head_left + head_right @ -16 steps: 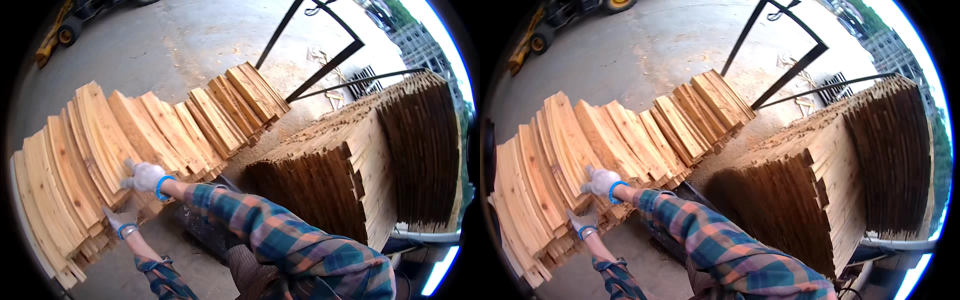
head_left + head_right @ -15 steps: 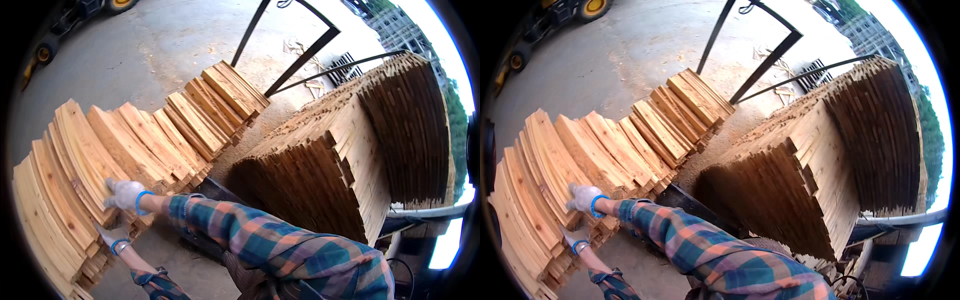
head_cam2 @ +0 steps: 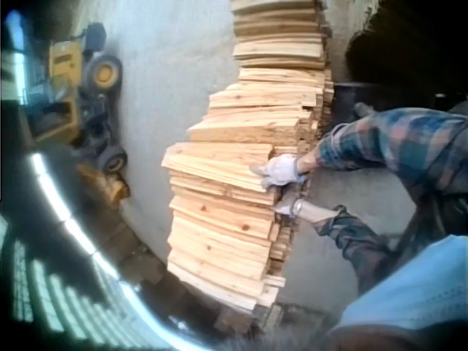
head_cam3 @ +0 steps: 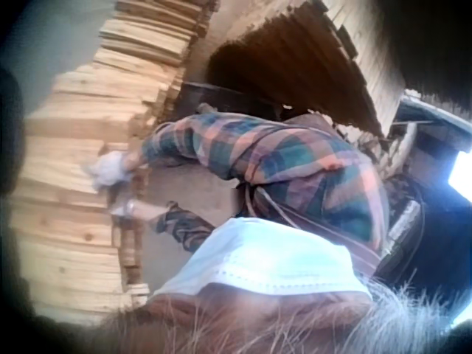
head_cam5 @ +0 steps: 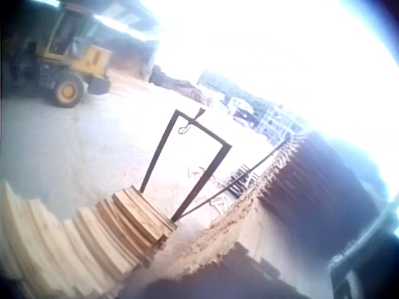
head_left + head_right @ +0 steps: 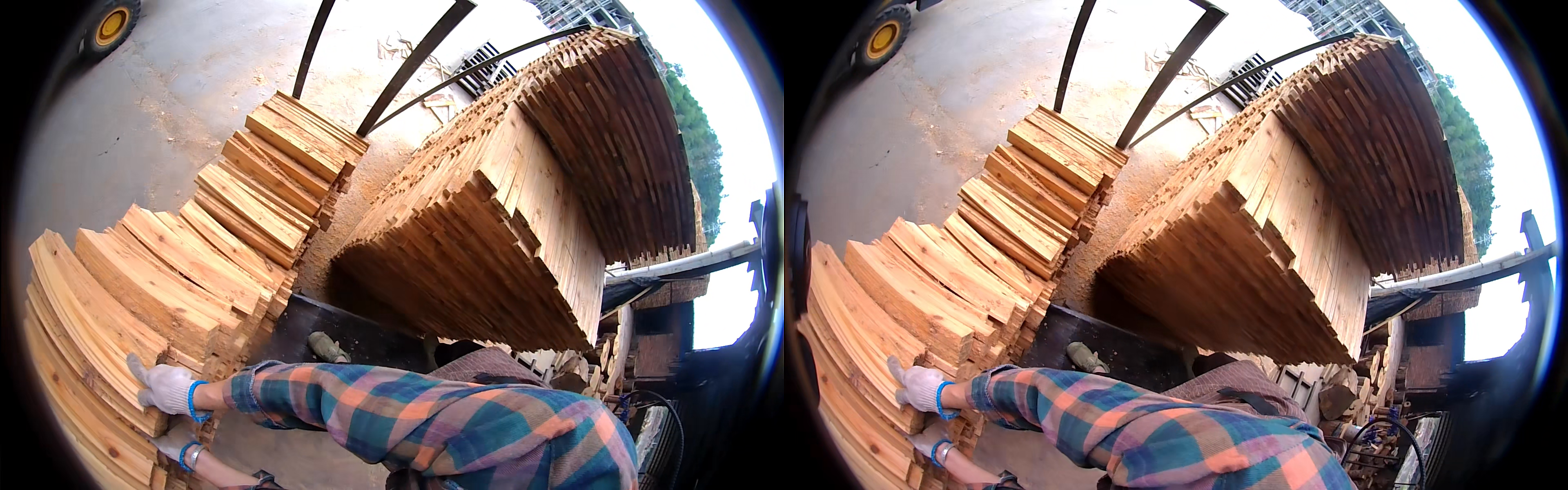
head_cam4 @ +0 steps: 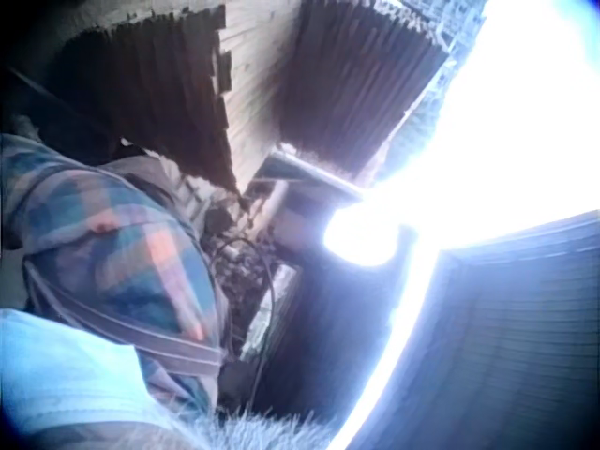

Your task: The person stacks wooden planks from a large pile onto a metal platform. They repeatedly pick up planks, align them, and place them on the platform, occasionally adjusting the stack. A forklift is visible in the background.

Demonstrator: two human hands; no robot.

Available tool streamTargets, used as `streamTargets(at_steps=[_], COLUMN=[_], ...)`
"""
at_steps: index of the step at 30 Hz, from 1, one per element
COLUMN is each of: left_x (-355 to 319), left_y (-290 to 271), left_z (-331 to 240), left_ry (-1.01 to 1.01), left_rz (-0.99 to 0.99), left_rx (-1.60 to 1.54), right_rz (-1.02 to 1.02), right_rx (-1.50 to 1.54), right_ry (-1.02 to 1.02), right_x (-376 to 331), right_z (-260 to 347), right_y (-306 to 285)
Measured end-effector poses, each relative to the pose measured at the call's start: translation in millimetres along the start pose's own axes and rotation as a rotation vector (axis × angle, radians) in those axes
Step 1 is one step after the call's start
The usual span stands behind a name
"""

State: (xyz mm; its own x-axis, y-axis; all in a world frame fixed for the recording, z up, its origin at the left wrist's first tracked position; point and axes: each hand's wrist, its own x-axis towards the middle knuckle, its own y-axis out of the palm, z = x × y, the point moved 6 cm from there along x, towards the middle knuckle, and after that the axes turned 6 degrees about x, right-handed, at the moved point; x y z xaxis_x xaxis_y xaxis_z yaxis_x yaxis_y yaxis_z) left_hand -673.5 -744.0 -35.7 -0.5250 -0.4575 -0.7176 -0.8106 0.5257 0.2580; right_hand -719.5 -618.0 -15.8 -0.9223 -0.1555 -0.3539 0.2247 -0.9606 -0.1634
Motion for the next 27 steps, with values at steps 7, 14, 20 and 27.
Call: streamTargets(at_steps=[7,14,20,27], left_x=[36.5,-66.3,-135.2,-207.9], left_y=[-30.3,-128.8,-164.0,-213.8], left_z=[13.2,93.4,185.4,197.4], left_ry=[-0.208,-0.117,-0.202,-0.368], left_rz=[0.299,0.291,0.22,0.195], left_rx=[-0.212,-0.182,-0.302,-0.287], right_rz=[0.058,0.314,0.265,0.513], right_rx=[-0.043,-0.01,0.293,0.042], right_ry=[-0.043,0.085,0.191,0.213], right_x=[-15.2,-154.3,-131.8,-186.6], right_z=[9.4,-9.2,-56.7,-52.8], right_y=[-2.2,-47.8,-65.0,-83.1])
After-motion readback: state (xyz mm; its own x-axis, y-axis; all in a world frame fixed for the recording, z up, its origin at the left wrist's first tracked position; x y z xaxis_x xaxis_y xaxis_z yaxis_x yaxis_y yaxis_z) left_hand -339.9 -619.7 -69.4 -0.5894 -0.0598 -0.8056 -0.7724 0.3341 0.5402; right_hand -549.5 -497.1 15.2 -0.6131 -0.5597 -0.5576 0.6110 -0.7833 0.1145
